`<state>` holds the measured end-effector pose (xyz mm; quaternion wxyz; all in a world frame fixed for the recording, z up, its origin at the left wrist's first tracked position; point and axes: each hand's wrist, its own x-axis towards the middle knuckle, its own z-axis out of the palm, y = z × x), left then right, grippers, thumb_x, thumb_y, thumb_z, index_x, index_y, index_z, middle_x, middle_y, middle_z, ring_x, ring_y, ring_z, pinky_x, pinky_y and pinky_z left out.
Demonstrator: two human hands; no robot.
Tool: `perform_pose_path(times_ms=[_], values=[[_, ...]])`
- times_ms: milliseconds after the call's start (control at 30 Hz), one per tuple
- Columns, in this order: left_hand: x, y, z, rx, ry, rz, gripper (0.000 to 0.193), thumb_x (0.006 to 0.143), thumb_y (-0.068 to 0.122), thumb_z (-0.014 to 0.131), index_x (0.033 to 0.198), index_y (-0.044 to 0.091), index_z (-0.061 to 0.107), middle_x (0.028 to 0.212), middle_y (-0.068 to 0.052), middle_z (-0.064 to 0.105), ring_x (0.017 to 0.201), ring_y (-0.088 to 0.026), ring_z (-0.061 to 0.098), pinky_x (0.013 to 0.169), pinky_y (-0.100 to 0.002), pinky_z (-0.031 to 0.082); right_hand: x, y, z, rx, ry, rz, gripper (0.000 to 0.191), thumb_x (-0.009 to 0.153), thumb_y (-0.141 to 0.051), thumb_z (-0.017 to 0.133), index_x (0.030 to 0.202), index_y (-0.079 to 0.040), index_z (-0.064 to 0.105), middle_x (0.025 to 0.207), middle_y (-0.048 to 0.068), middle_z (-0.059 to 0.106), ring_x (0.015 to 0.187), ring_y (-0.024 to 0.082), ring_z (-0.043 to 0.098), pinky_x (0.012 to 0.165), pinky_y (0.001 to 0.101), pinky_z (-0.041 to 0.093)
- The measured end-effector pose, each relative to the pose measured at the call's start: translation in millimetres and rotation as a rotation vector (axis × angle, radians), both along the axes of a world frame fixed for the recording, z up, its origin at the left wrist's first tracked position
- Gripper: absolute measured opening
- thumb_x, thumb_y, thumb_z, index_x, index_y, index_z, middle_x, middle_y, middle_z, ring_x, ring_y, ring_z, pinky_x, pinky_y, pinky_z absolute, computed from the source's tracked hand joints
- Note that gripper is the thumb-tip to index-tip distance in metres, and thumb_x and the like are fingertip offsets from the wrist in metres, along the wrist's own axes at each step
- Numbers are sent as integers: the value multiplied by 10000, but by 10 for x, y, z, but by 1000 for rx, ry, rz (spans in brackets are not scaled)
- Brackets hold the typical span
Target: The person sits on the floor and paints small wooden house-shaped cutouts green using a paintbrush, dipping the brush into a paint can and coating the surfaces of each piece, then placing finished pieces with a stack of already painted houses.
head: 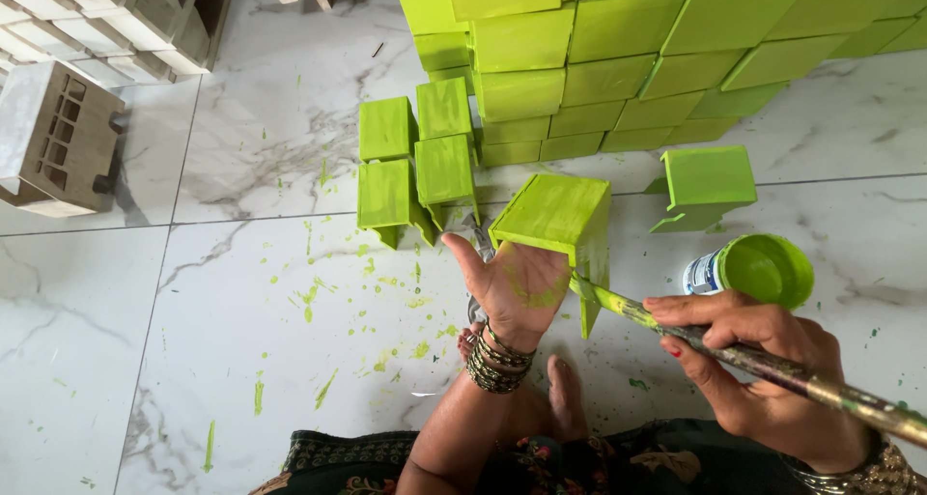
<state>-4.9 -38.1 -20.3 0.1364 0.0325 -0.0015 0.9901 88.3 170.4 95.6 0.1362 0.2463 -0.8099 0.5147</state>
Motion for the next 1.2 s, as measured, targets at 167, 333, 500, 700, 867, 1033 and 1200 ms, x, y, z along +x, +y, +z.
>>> perform_pose_path(times_ms=[167,333,500,700,867,1033,1200], values=[[-34,-28,26,-52,13,57,1183,826,893,514,1553,-33,400,1565,-129,495,1410,-266,479,1188,-393,381,28,-21,-51,-51,-63,147,322,849,-18,744,1009,-102,477,1066,104,775,1093,299,787,861,370,698],[-96,-160,18,-14,-22,99,1196,842,897,507,1559,-52,382,1566,-145,491,1405,-272,482,1183,-396,400,-46,-19,-99,265,-113,29,323,842,-136,805,963,-125,506,1065,41,807,946,166,773,713,282,641],[-147,-271,-3,105,151,-15,1213,902,928,430,1622,-44,344,1637,-184,438,1455,-335,449,1196,-464,363,-186,76,-34,390,-264,-162,282,788,-128,796,938,-96,560,942,53,799,789,157,796,626,307,633],[-141,-158,-70,-134,-12,-118,1242,820,961,362,1595,-10,345,1642,-187,383,1482,-340,385,1244,-487,272,-98,500,-86,201,-92,-226,279,919,-125,709,1080,-51,493,1085,63,753,981,151,760,799,284,620],[-122,4,-169,-64,-136,-213,1131,878,923,341,1565,27,413,1633,-161,401,1476,-339,392,1243,-496,270,-24,1018,-366,47,-142,-170,275,967,-220,644,1148,-39,545,1191,124,722,1110,206,717,989,376,557],[-91,64,-237,-105,-155,-286,1102,898,911,330,1569,42,424,1617,-156,429,1466,-341,411,1237,-493,286,31,1220,-408,-87,-361,-142,353,1014,-315,578,1217,-26,596,1298,185,691,1239,261,674,1180,467,494],[-65,86,-247,-124,-161,-314,1144,875,938,329,1559,27,431,1596,-164,450,1444,-343,433,1210,-490,321,82,1062,-409,-8,-141,-72,266,1072,-287,558,1199,-53,555,1149,128,715,1166,222,720,1095,391,584]])
